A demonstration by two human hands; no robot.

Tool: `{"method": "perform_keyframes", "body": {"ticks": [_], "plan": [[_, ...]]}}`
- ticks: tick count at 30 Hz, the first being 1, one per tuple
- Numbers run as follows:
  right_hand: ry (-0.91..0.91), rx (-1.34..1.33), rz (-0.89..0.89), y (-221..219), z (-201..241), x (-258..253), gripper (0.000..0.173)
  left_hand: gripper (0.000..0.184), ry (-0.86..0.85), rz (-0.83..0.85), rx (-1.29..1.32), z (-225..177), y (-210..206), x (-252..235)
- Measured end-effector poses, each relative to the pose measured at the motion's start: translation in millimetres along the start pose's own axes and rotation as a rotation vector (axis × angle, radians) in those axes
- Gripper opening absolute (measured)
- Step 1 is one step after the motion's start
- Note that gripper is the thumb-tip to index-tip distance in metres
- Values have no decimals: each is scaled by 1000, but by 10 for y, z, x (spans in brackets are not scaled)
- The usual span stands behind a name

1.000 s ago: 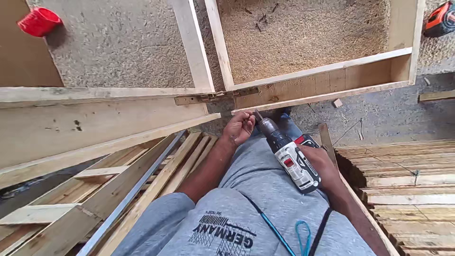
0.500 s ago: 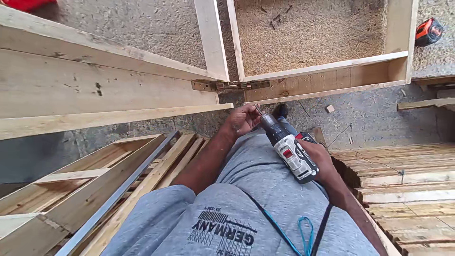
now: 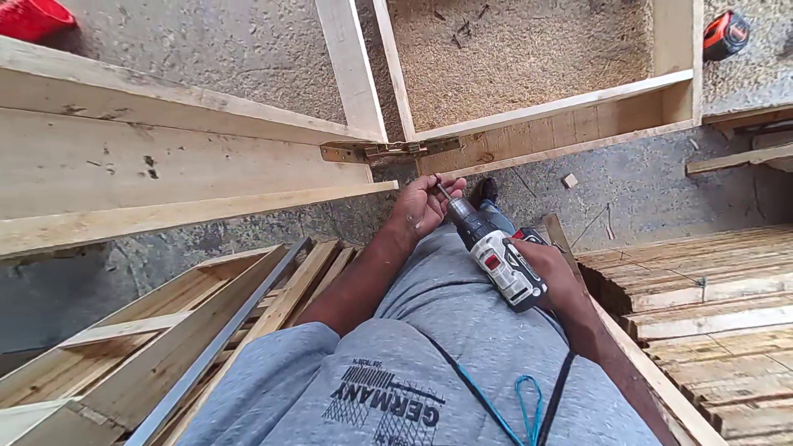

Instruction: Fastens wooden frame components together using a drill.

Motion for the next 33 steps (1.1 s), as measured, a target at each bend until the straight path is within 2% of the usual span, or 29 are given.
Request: {"method": "perform_keyframes", "body": {"ticks": [10, 14, 17, 19, 22, 24, 26, 28, 33], "plan": [[-11, 20, -13, -32, -60, 6, 42, 28, 39, -14, -40, 3, -57, -1], [-24, 66, -12, -50, -76, -41, 40, 23, -8, -47, -139, 10, -88, -33], [-22, 161, -36, -110, -137, -117, 45, 24, -97, -65, -273, 63, -158, -106], [-11, 230, -57, -146, -180, -208, 49, 29, -136, 1, -397, 69, -178, -187], [-18, 301, -78, -211, -241, -352, 50, 30, -194, 81, -832, -12, -174, -375], [-49, 345, -90, -286, -271, -440, 51, 23, -242, 61, -1155, -86, -206, -552], [-76, 394, -103, -380, -317, -536, 50, 19, -238, 51, -1309, -113, -208, -806], [-90, 421, -112, -480, -360, -604, 48, 19, -201, 50, -1335, -97, -218, -931], [-87, 402, -128, -617, -428, -665, 39, 19, -170, 31, -1213, -103, -237, -979]]}}
Point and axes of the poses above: each hand's wrist, its own x-axis away from the middle knuckle, its own y-axis out of the back of the hand, z = x × y, the point moved 1 cm from there along -x, towards the middle knuckle, and after that the axes turned 15 degrees about -y, right-handed, at the moved point
